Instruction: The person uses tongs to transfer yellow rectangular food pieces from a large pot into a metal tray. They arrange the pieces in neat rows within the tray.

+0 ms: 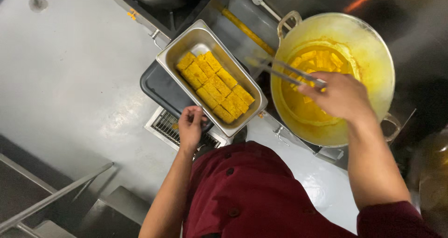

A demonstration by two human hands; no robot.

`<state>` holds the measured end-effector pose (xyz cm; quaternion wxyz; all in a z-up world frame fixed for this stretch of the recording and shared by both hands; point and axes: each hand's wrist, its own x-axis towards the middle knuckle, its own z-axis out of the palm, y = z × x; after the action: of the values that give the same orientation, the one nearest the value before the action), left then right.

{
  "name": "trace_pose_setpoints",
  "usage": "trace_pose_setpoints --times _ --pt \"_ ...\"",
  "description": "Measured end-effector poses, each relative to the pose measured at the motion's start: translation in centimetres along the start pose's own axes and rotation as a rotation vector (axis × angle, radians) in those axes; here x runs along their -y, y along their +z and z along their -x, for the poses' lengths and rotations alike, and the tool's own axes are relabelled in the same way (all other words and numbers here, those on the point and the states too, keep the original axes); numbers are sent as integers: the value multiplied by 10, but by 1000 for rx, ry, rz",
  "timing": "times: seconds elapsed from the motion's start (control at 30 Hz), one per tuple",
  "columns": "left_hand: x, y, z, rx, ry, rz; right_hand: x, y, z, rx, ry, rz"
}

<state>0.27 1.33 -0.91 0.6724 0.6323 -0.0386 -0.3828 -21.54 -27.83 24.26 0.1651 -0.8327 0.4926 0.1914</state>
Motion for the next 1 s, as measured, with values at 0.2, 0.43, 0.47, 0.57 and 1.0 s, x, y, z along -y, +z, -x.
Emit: trace_pose_setpoints --times 0.2,0.43,0.47,0.57,1.0 --pt "8 -31 13 -107 19 -25 -160 77 -65 65 286 -243" --pt "3 -40 24 -171 -33 -25 -202 226 -122 185 561 -452" --pt "2 -38 25 -168 -19 -48 -200 236 -128 177 576 -484" --pt "-3 -34 27 -162 14 -95 -189 253 -147 164 634 -497" --pt "4 -25 32 -173 -8 -88 -178 240 -143 102 616 -462"
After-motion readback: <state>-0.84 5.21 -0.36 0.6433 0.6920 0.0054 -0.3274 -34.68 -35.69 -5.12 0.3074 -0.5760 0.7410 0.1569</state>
